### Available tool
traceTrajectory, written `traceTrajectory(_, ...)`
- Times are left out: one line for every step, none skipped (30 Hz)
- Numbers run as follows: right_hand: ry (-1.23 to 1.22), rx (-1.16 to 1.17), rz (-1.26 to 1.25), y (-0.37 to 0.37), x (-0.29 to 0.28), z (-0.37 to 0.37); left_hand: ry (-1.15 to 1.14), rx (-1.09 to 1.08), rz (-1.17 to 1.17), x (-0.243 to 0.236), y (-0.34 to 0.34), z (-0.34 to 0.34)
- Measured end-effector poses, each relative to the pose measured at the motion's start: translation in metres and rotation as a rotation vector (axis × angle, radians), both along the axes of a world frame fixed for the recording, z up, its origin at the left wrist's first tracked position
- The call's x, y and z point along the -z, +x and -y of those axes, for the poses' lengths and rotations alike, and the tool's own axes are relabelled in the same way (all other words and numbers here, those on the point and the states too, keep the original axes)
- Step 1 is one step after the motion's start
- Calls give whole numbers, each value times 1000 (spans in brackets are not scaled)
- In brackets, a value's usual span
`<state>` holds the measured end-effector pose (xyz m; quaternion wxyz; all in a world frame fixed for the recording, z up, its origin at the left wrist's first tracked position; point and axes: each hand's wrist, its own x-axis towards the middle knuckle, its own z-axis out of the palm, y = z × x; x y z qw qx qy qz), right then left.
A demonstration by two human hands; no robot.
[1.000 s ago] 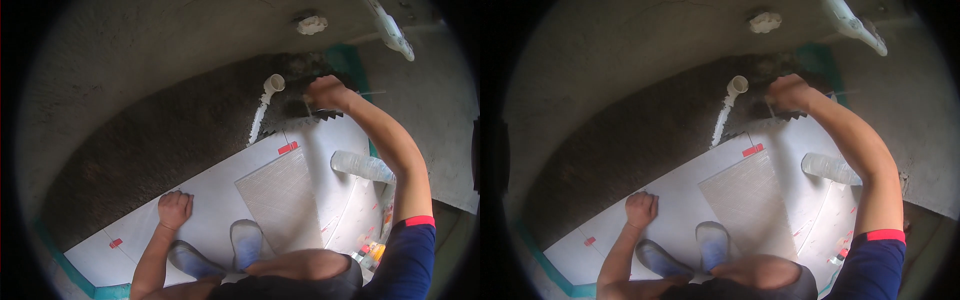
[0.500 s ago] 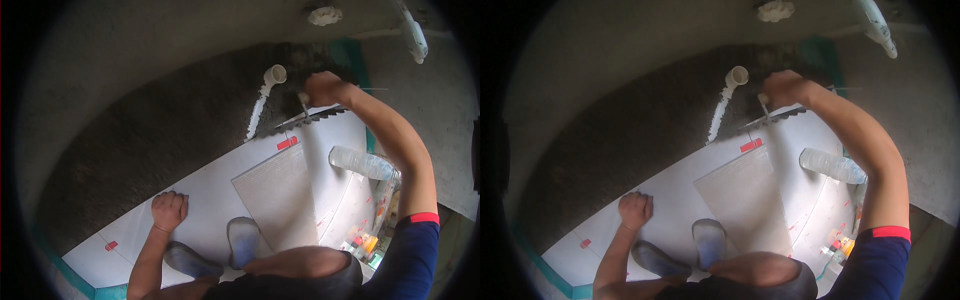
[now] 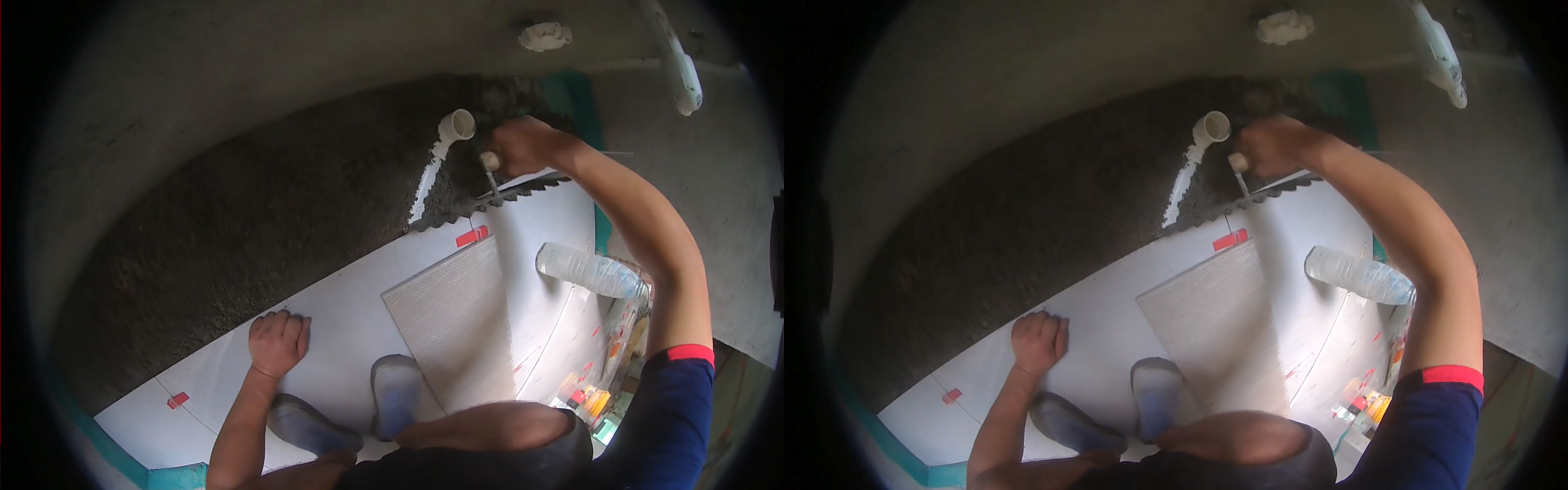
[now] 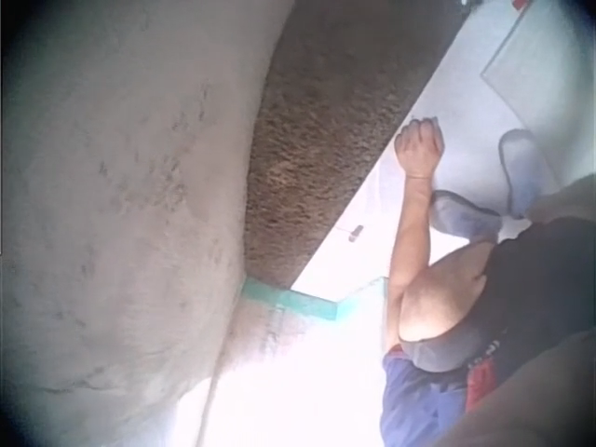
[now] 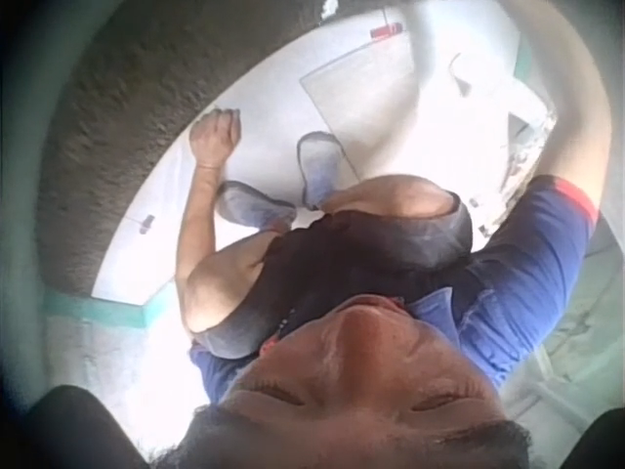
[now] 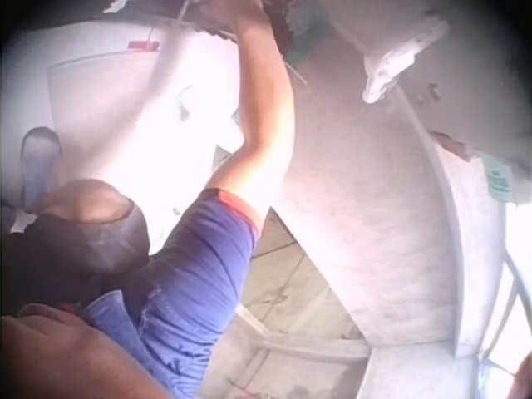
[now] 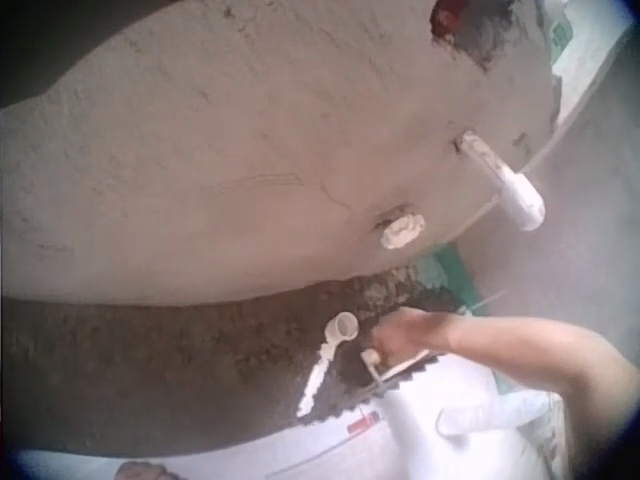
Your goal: The person spreads mortar using a notched trowel on a floor and then uses a power saw to cut a ceramic tile.
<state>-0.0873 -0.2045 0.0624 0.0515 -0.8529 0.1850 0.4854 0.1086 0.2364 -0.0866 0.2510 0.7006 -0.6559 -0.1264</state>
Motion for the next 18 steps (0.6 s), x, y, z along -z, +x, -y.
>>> traceTrajectory(1,15,-29,5,3,-2,2,8,-2,0,0,1)
traceTrajectory(15,-8,-43,5,9,0,-4,2,4,-1,0,1)
traceTrajectory(26,-30,-59,2,15,4,-13,-2,8,-1,-1,3)
traceTrajectory(28,-27,-64,-2,24,13,-11,1,3,-1,0,3)
traceTrajectory(16,-3,-143,-6,34,23,0,0,7,-2,0,2)
traceTrajectory(-1,21,-225,-8,38,28,7,-1,8,-2,1,2)
traceTrajectory(-4,18,-230,-11,41,30,5,-5,3,-2,0,3)
traceTrajectory(-43,9,-254,-11,41,32,-2,-10,-22,-3,1,3)
traceTrajectory(-83,0,-277,-11,41,33,-10,-17,-47,-4,1,4)
traceTrajectory(-88,-6,-280,-13,39,34,-15,-24,-50,-3,2,4)
traceTrajectory(-115,-18,-300,-13,38,31,-17,-18,-46,-3,2,1)
traceTrajectory(-143,-29,-321,-12,36,29,-20,-12,-43,-2,2,-1)
traceTrajectory(-146,-41,-322,-11,31,30,-21,-24,-44,0,2,-3)
traceTrajectory(-179,-9,-316,-4,22,29,-26,-23,-46,-1,3,-4)
traceTrajectory(-220,30,-315,-3,12,32,-40,-18,-53,0,4,-3)
traceTrajectory(-239,51,-334,-14,14,47,-47,-23,-55,1,4,-1)
traceTrajectory(-233,45,-333,-15,10,47,-46,-23,-52,0,3,-2)
traceTrajectory(-212,-1,-267,-17,6,46,-44,-22,-49,0,2,-3)
